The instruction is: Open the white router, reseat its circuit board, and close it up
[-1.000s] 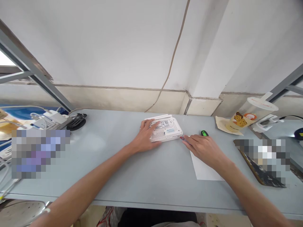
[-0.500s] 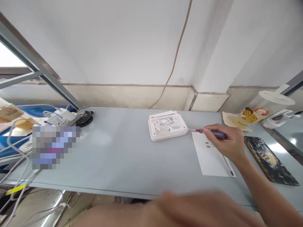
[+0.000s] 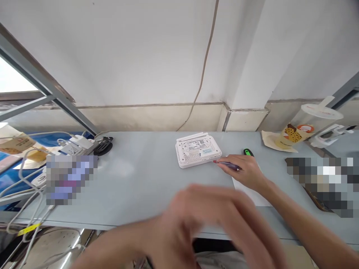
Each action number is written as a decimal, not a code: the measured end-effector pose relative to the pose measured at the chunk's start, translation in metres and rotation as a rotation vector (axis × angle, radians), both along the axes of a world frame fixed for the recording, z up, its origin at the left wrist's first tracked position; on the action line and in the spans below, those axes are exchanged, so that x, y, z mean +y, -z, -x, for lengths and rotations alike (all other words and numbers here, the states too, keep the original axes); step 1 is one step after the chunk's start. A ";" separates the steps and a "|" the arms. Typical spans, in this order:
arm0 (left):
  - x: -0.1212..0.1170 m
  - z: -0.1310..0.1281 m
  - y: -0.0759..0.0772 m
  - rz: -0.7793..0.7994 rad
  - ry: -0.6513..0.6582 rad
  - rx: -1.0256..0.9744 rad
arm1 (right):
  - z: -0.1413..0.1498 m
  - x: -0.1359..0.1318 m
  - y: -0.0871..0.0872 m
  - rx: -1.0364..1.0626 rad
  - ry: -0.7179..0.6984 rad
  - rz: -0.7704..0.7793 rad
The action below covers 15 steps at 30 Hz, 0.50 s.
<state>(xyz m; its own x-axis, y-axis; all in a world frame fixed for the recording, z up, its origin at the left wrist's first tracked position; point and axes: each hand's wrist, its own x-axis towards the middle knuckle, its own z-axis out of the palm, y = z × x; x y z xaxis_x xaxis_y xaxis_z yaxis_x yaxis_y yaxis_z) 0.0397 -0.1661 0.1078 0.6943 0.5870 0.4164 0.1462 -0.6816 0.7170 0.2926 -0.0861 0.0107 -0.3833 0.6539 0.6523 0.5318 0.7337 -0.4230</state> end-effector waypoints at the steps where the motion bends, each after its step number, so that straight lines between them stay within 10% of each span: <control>1: 0.020 -0.003 -0.002 0.005 -0.006 -0.056 | 0.000 0.000 0.000 -0.006 0.004 -0.008; 4: 0.089 0.001 0.010 -0.062 -0.201 -0.212 | 0.002 0.001 0.000 -0.029 0.011 -0.022; 8: 0.157 0.038 0.058 -0.308 -0.397 0.163 | 0.007 0.001 0.001 -0.048 -0.016 -0.047; 15: 0.160 0.080 0.100 -0.008 -0.230 0.383 | 0.006 0.000 0.002 -0.211 0.035 -0.271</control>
